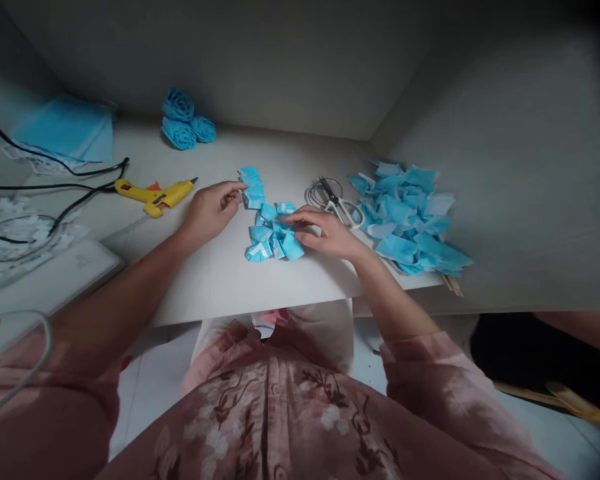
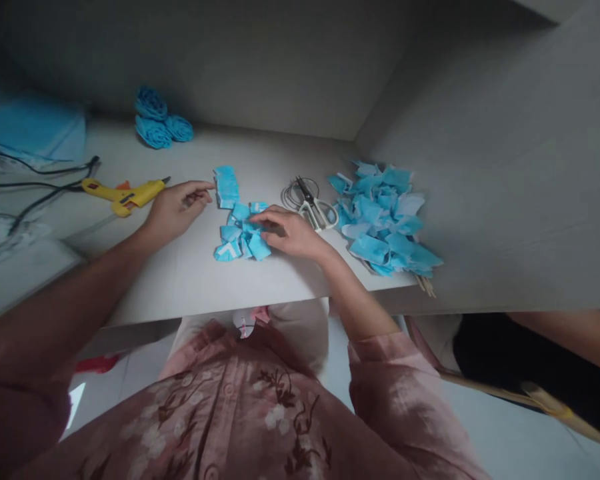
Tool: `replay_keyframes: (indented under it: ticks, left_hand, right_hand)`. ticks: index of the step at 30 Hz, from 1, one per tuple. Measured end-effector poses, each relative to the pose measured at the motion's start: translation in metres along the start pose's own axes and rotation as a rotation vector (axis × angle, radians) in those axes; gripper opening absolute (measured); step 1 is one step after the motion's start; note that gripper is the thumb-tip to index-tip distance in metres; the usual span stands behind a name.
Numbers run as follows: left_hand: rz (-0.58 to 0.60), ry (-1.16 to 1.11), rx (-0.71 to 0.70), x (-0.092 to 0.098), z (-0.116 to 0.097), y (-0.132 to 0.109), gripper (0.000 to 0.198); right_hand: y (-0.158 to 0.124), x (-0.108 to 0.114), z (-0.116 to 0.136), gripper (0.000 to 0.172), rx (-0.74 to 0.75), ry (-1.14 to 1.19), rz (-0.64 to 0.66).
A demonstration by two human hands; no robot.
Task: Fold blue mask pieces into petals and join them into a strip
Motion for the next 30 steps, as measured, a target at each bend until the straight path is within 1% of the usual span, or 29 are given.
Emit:
replay_keyframes:
  ticks: [2,6,7,10,13,15,17,20,22,24,26,30]
  left_hand:
    - [0.010,-0.001,-0.020,-0.002,-0.002,-0.001,0.040]
    - [0.035,-0.003,-0.050,-0.007,-0.005,-0.002,0.040]
    - [0.040,-0.001,-0.050,-0.008,-0.005,-0.003,0.040]
    - [0.055,-0.001,-0.044,-0.011,-0.006,-0.004,0.040]
    - [0.061,-0.029,-0.030,-0.013,-0.005,-0.005,0.040]
    - [0.067,-0.064,-0.009,-0.014,-0.003,-0.005,0.039]
    - [0.077,-0.103,0.012,-0.016,0.000,-0.006,0.038]
    - [0.083,-0.144,0.027,-0.017,0.003,-0.006,0.039]
    - [0.091,-0.153,0.035,-0.017,0.004,-0.006,0.040]
    - [0.106,-0.145,0.044,-0.017,0.004,-0.007,0.043]
    - [0.125,-0.128,0.047,-0.018,0.003,-0.008,0.046]
    - [0.158,-0.124,0.011,-0.022,0.000,-0.009,0.050]
  right_hand:
    - [0.004,0.000,-0.004,0.030,-0.030,0.090,-0.011]
    - [0.007,-0.001,-0.011,0.012,-0.093,0.238,-0.070]
    - [0.007,-0.003,-0.011,0.013,-0.108,0.249,-0.065]
    - [0.006,-0.005,-0.008,0.028,-0.129,0.304,-0.055]
    - [0.007,0.003,-0.007,0.046,-0.123,0.336,-0.125]
    - [0.012,0.010,-0.015,0.056,-0.136,0.276,-0.189]
    - [0.021,0.012,-0.028,0.066,-0.161,0.192,-0.211]
    - [0.038,0.001,-0.044,0.082,-0.165,0.073,-0.138]
    - [0.043,-0.009,-0.046,0.087,-0.161,0.035,-0.090]
    - [0.042,-0.016,-0.040,0.087,-0.168,0.043,-0.075]
    - [0.036,-0.024,-0.029,0.083,-0.176,0.093,-0.065]
    - [0.029,-0.037,-0.007,0.074,-0.142,0.242,0.024]
Point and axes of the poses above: each hand's wrist, its own y-axis towards the middle knuckle, its own x-axis out of the back of the hand, z = x × y, the point moved 8 cm from there along y, towards the middle knuckle, and after that the axes turned 3 degrees about y, right-handed, at the moved point
